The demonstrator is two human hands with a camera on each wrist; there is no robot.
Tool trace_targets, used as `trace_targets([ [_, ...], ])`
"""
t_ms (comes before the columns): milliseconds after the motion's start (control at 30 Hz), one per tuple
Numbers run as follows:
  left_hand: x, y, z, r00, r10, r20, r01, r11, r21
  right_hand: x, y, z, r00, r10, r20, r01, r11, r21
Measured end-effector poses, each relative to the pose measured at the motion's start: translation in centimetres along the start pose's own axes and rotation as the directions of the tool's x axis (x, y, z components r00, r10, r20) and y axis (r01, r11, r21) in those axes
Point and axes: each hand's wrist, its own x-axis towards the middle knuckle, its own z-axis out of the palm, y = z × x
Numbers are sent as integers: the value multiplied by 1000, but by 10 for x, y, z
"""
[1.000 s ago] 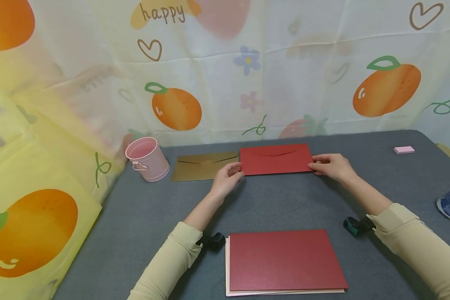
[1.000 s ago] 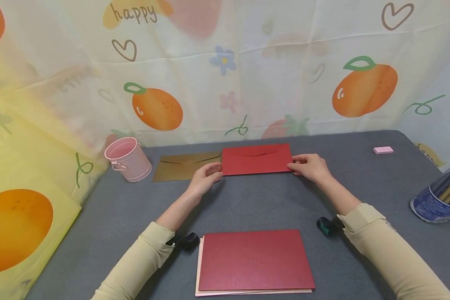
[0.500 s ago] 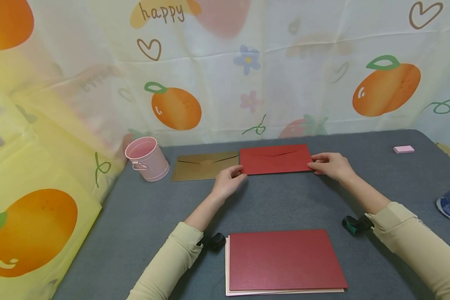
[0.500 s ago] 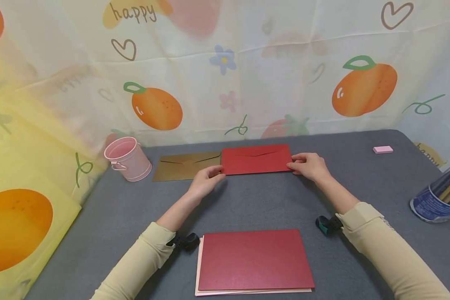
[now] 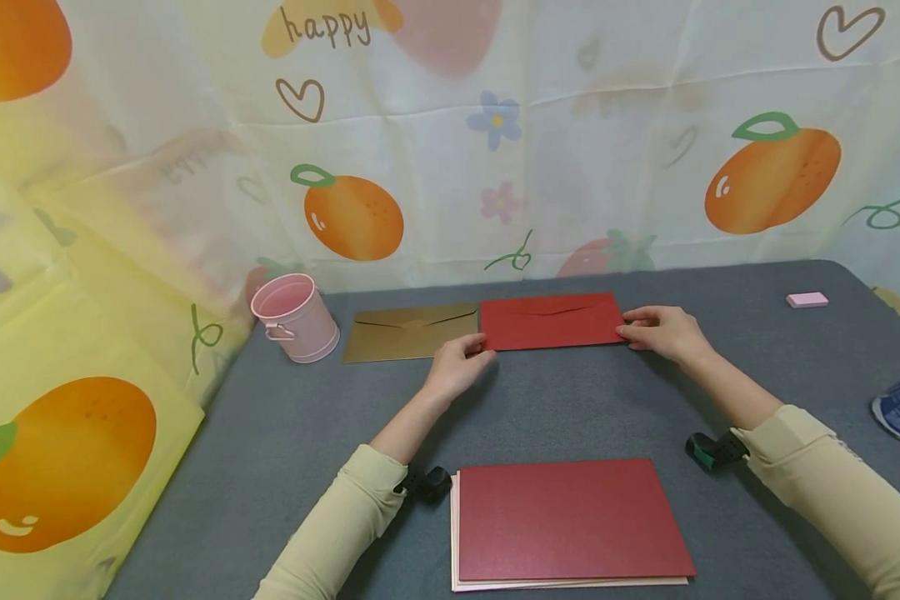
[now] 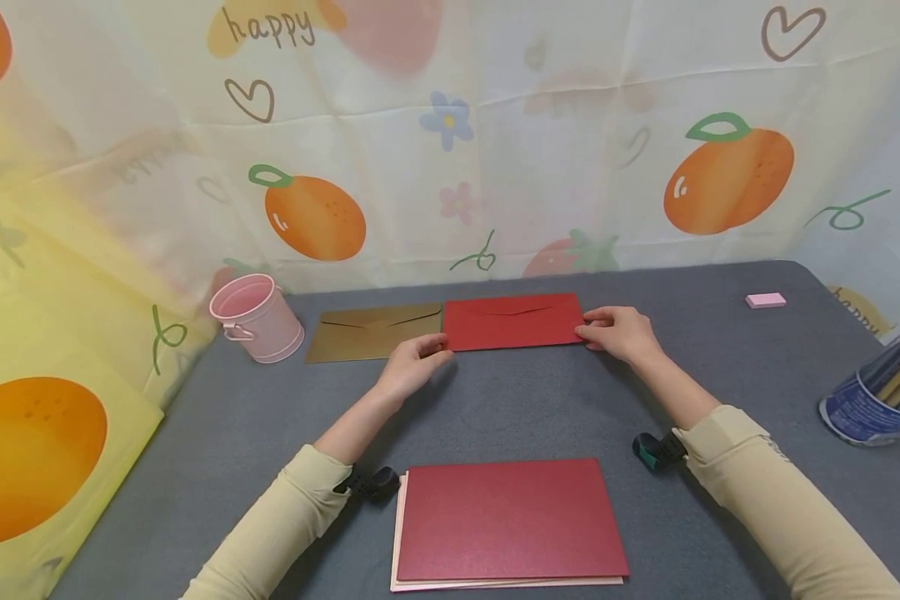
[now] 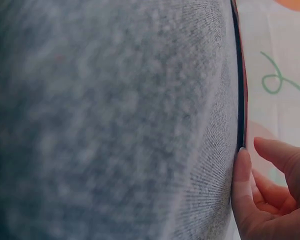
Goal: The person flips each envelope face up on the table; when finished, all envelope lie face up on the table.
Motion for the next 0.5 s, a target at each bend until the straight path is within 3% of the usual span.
trace_targets([
  [200,-3,1,-2,1000,22,-3,-22,1000,-5,-4,1,-3,1000,-16,12,17,1000,-14],
  [500,-17,7,-8,993,114,-18,-115,992,-59,-18,-5,-4,998,-68,5,68,995,-79],
])
